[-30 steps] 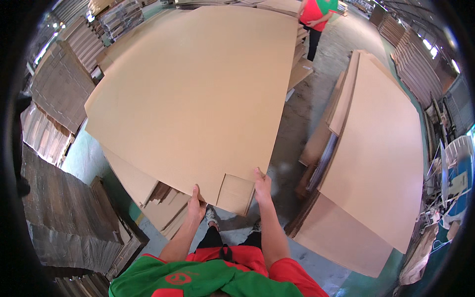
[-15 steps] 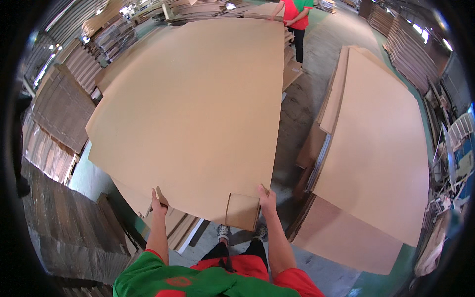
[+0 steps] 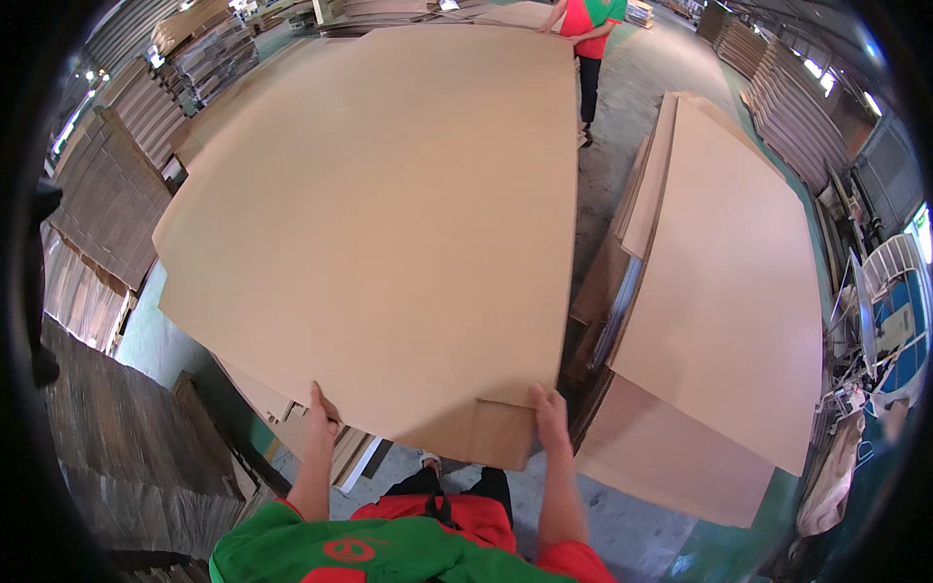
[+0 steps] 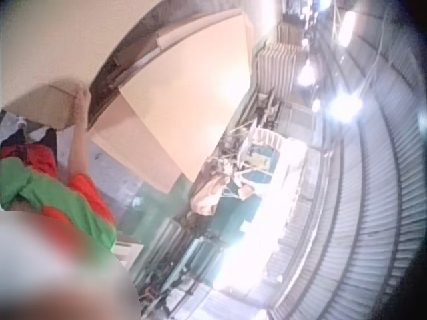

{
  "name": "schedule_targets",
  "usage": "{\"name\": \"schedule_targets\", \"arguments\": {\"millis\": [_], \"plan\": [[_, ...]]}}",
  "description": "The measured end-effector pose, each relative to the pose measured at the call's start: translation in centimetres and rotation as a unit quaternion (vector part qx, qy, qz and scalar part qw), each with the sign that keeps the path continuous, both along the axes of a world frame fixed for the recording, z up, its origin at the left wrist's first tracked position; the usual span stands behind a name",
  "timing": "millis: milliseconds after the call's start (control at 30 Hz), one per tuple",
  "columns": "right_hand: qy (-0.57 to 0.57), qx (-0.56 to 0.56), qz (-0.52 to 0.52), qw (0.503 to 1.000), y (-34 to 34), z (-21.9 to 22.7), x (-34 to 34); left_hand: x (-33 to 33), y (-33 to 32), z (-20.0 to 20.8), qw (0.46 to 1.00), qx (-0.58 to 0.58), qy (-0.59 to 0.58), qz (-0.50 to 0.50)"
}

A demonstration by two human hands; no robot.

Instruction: The person repeatedly picks up large flat cardboard sheets from a stack and places them onto another stack. The person handles the sheets by hand, lifting and aligning them before setting them down. Another person in a similar uniform is visible in the background doing the same task.

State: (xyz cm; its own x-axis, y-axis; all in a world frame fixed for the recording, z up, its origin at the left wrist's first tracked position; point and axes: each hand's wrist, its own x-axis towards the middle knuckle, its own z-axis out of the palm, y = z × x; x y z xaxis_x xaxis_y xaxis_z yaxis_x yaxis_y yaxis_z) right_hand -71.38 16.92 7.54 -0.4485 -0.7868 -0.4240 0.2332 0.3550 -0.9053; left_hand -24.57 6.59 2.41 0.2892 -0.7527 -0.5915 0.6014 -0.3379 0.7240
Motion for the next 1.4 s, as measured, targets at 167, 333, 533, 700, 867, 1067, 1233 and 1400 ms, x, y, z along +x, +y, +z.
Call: {"name": "schedule_targets", "arguments": {"millis": [167,333,533,700,867,1067,1233,1400], "plan": [[-0.016,0.105,-0.049,0.993,8.6,0.9,-8.0,-7.2,8.8,0.3,0.988,-0.023,0.122,-0.090],[-0.066,0.064,-0.150,0.984,14.1,-1.9,-9.7,-5.7,10.7,0.2,0.979,0.103,0.129,-0.120],[-0.091,0.084,-0.188,0.974,16.3,-5.4,-6.1,-0.5,5.1,-1.3,0.994,0.041,0.052,-0.086],[0.112,0.214,-0.230,0.943,15.0,-6.5,-3.1,2.6,-0.4,0.9,0.994,-0.072,0.075,-0.045],[0.571,0.351,0.050,0.740,16.4,-4.4,-3.1,3.7,-0.2,3.9,0.992,-0.098,0.085,-0.005],[0.245,0.191,-0.230,0.922,18.8,2.3,-11.2,4.7,0.5,4.7,0.991,-0.090,0.092,-0.036],[0.417,0.301,-0.216,0.830,20.0,2.6,-10.9,7.0,-3.9,6.8,0.980,-0.151,0.127,0.032],[0.306,0.247,-0.233,0.889,20.2,2.4,-11.5,6.2,-4.5,14.8,0.970,-0.236,-0.061,0.020]]}}
